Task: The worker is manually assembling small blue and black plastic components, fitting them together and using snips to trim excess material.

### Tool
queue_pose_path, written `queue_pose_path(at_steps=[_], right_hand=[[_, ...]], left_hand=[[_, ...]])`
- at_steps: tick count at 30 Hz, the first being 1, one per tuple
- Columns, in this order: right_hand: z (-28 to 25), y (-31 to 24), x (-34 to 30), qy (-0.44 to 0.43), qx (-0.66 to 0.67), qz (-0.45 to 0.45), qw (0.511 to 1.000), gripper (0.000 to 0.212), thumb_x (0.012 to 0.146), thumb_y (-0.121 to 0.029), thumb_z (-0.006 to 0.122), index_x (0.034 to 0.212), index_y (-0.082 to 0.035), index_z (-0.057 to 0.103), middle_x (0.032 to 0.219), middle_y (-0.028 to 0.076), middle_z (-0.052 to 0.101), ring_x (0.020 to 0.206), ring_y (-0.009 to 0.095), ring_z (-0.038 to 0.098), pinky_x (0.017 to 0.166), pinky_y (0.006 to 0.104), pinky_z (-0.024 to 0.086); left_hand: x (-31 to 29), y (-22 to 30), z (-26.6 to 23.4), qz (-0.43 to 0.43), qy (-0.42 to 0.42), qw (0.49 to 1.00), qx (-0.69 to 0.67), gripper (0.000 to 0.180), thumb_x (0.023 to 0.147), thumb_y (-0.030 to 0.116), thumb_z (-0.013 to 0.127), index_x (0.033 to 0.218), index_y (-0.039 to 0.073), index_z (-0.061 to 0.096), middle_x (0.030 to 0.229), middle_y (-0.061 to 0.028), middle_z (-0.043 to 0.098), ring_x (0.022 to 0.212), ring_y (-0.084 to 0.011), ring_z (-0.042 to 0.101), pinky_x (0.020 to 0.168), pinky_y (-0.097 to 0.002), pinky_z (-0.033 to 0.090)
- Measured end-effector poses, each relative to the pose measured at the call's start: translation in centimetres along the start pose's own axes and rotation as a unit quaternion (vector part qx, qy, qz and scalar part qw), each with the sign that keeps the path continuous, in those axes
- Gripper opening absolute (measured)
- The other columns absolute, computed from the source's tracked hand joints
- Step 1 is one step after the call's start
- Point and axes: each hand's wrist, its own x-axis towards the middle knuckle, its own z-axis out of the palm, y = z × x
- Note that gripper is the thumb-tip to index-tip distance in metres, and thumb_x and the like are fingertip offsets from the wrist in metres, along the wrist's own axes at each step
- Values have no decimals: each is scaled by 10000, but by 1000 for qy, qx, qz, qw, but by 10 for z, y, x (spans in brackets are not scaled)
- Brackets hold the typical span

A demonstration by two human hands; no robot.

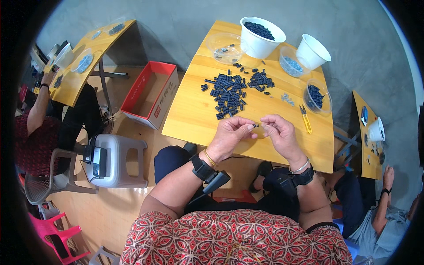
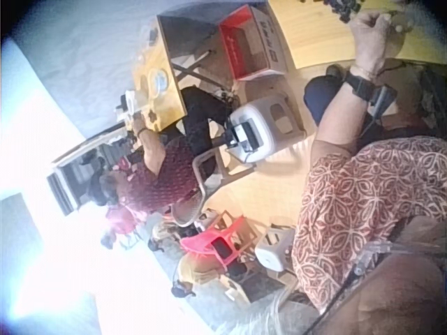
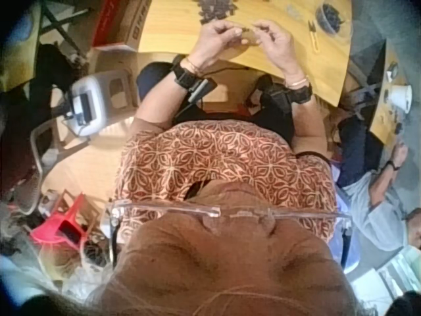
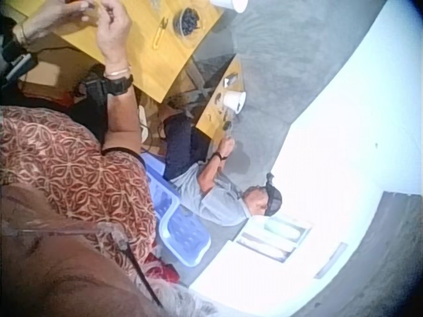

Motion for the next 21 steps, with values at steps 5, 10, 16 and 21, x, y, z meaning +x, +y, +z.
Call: queue_pose_path(at_steps=[5,10,16,21], right_hand=[[5,-11,0,-28,-172,-114,978,115,764,17,575,877,3,557,746,114,565,656,219,581,581,292,459],[7,-6,-6,-8,-182,-122,976,91,755,25,571,833,-5,535,739,129,557,653,262,576,572,312,457],[9,12,-18,39,-184,-124,974,114,720,33,581,810,-10,526,737,129,544,675,294,560,586,349,451],[3,29,-22,61,-257,-163,951,138,664,48,579,781,-12,537,760,123,538,747,310,528,671,373,440]], left_hand=[[0,0,-2,5,-17,1000,17,130,854,31,561,971,-19,586,903,-89,624,789,-156,620,740,-267,527],[-2,2,5,5,-7,999,47,151,842,39,583,979,-24,588,907,-88,625,790,-145,620,732,-253,521],[3,-16,16,75,11,983,169,104,812,29,618,903,-20,621,850,-61,628,768,-114,603,695,-237,508],[5,-17,25,332,27,759,559,92,678,20,665,760,30,626,692,-82,579,641,-245,551,615,-349,429]])
